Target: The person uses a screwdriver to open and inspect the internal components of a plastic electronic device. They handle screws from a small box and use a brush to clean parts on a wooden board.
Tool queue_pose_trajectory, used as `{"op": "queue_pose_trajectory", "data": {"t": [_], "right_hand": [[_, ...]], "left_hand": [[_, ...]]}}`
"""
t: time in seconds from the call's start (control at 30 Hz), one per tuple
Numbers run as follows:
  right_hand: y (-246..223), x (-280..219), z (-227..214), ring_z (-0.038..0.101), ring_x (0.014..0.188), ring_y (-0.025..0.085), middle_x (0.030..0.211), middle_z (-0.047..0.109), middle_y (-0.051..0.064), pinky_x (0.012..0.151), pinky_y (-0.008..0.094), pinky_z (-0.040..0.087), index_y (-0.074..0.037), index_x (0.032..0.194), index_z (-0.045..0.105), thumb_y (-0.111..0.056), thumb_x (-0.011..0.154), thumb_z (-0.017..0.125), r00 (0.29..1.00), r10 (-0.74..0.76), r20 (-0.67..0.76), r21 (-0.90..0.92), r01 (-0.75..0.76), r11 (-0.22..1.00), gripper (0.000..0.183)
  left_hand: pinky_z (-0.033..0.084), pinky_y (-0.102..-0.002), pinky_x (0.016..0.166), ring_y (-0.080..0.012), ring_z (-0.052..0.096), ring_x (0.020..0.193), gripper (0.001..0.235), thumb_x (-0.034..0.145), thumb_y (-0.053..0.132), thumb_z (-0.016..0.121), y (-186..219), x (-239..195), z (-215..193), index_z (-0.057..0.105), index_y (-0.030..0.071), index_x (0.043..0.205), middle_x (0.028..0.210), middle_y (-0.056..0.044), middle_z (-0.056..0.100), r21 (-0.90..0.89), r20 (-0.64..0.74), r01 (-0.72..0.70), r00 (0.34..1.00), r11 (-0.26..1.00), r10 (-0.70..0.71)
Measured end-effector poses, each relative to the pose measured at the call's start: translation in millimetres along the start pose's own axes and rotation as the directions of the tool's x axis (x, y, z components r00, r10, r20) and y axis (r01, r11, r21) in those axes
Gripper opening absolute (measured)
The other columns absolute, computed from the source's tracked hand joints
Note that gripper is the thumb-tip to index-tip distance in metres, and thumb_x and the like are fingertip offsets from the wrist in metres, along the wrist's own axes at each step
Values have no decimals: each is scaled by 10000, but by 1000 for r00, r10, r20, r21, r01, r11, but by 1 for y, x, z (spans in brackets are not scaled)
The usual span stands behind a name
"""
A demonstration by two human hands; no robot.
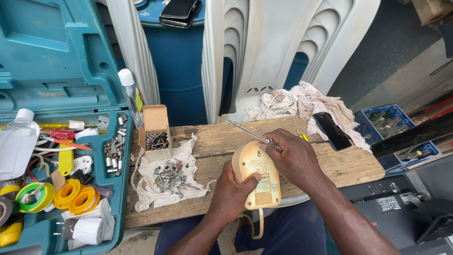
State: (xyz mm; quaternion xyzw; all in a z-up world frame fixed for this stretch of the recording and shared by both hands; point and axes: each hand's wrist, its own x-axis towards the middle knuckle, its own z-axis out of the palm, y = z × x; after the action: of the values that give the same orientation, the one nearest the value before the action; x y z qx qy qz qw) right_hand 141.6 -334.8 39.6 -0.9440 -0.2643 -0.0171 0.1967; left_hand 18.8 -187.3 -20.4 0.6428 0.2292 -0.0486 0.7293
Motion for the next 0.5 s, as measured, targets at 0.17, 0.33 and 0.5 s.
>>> {"op": "queue_pose_trajectory", "data": {"t": [0.17,0.33,0.5], "right_hand": [[0,6,-2,742,1026,234,1208,768,-117,764,467,542,-246,1228,771,-464,983,664,997,-20,70,-74,25,997,345],[-2,12,-4,708,1134,324,1284,751,-21,834,536,534,-175,1282,731,-531,996,593,992,3,128,-86,8,996,477],[-14,8,-7,711,997,329,1121,762,11,742,524,495,-224,1230,682,-569,1012,543,976,125,179,-115,-105,988,430]], "left_hand": [[657,-397,789,-212,778,1056,642,842,450,767,4,-2,-3,578,222,1411,1255,-10,771,-23,14,10,1000,1000,-9],[640,-371,748,-188,770,1000,615,832,452,772,6,-2,-3,591,202,1364,1197,-11,774,-3,5,13,1000,1000,-13],[630,-376,790,-197,765,1042,685,843,461,752,12,-9,-4,563,227,1459,1244,-5,774,-16,34,55,998,998,-55]]}}
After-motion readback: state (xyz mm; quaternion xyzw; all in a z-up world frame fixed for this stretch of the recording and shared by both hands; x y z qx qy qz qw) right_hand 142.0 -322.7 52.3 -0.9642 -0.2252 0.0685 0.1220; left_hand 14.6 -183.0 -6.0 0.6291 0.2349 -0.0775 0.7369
